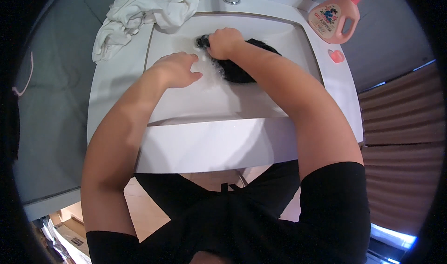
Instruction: The person washes a black garment by hand in a sink with water and detergent, scrubbing the fabric against itself and rinsing it under the tap.
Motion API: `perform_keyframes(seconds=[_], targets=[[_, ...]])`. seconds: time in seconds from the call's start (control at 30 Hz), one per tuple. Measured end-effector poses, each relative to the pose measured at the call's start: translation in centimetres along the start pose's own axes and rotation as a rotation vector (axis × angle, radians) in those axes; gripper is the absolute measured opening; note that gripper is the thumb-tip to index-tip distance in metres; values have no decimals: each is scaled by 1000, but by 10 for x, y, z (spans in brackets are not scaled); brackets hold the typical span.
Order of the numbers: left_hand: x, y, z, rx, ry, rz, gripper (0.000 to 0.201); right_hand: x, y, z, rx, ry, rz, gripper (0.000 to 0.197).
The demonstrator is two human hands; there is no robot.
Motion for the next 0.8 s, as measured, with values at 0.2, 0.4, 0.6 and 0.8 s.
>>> perform_keyframes(seconds=[0.2,0.4,0.6,0.8], targets=[[4,-3,-2,-26,-17,-22,62,-49,-36,-24,198,-92,-182,36],[-1,-5,-5,-13,5,-27,60,-121,-1,-5,-19,-308,86,78],[-1,-4,-7,8,4,-27,60,-85,28,-4,121,-192,8,83],[2,3,-5,19,0,-1,60,-15,31,-3,-144,71,-32,58]])
Point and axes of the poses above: each hand's wrist, its own x-axis towards the middle knuckle, its own y-axis out of the palm, z = x × y, the point moved 9 cm from there along x, towards the middle knuckle, and after that the axes turned 7 degrees about -x, right-handed, at the moved point
